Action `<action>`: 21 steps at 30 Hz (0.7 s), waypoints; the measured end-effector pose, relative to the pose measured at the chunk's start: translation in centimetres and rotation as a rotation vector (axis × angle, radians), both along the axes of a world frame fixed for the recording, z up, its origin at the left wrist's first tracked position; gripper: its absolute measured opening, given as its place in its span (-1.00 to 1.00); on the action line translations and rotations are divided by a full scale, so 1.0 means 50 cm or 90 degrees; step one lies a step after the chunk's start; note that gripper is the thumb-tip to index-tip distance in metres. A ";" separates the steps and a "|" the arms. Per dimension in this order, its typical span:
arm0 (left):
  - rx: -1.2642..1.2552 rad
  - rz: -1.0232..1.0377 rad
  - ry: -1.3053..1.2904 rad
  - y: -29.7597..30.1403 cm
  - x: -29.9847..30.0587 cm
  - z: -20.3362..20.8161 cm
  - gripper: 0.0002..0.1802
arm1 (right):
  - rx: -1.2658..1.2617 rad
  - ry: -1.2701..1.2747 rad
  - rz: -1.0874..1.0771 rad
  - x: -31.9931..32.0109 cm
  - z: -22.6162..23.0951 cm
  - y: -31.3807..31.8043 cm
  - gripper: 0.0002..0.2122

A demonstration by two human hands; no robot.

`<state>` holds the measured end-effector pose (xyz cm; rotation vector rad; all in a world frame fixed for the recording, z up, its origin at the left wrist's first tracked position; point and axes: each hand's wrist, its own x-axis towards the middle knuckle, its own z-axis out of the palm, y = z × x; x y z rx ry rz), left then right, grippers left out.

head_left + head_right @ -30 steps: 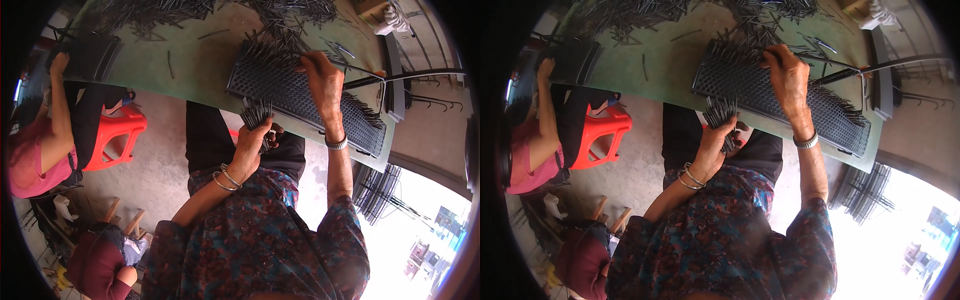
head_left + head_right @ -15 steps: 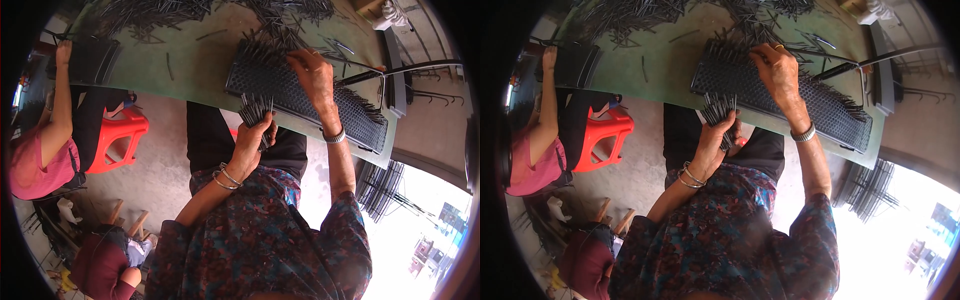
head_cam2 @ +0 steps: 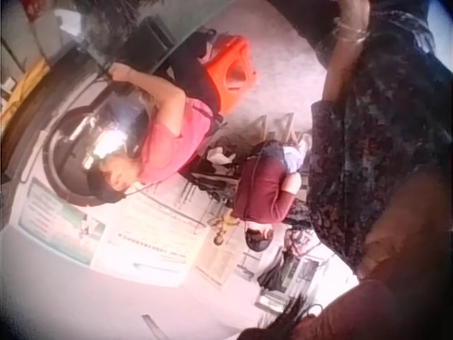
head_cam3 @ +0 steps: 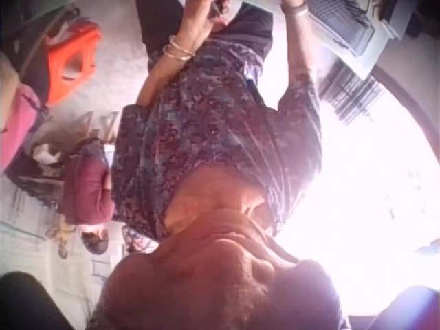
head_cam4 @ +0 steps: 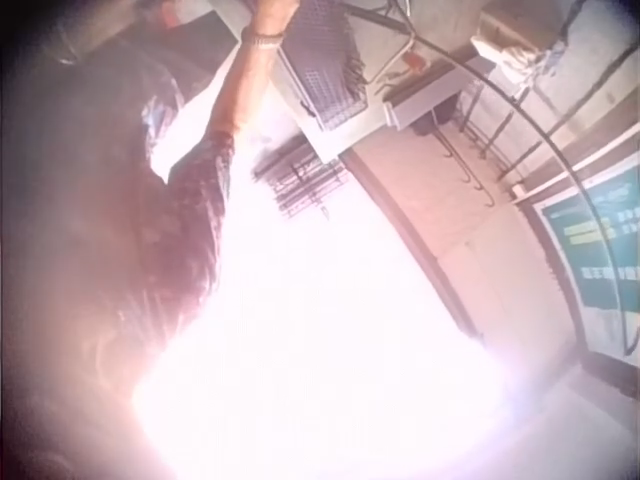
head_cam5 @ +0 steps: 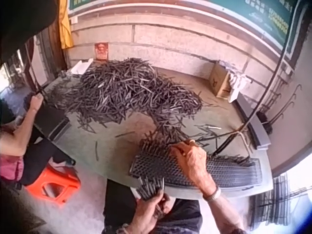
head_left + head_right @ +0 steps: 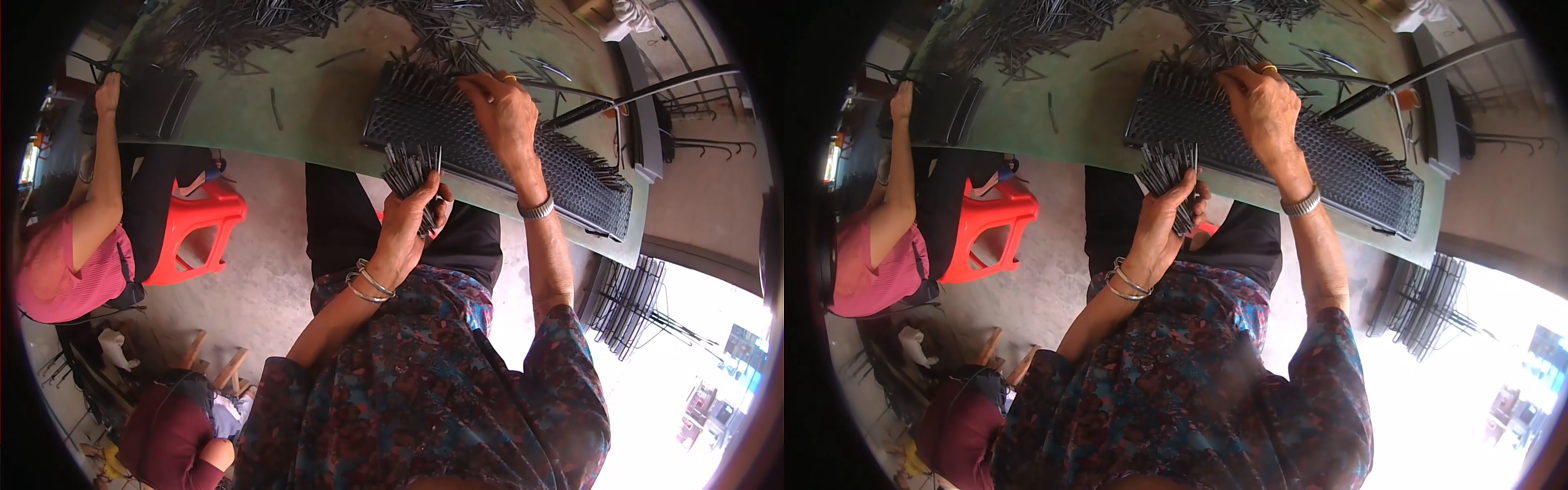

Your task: Inserting small black pins into a perforated plate to assemble a brush or grid-like product.

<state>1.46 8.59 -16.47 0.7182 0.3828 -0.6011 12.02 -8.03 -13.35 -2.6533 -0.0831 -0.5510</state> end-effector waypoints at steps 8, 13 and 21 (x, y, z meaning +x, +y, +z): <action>0.016 0.050 -0.004 -0.011 0.003 0.011 -0.76 | 0.102 0.010 0.050 -0.037 -0.006 -0.006 -0.77; 0.028 0.040 -0.001 -0.004 0.007 0.010 -0.80 | 0.443 0.372 0.220 -0.112 0.016 0.001 -0.73; 0.061 0.027 -0.026 -0.012 0.004 0.016 -0.80 | 0.517 0.484 0.191 -0.116 0.039 -0.012 -0.80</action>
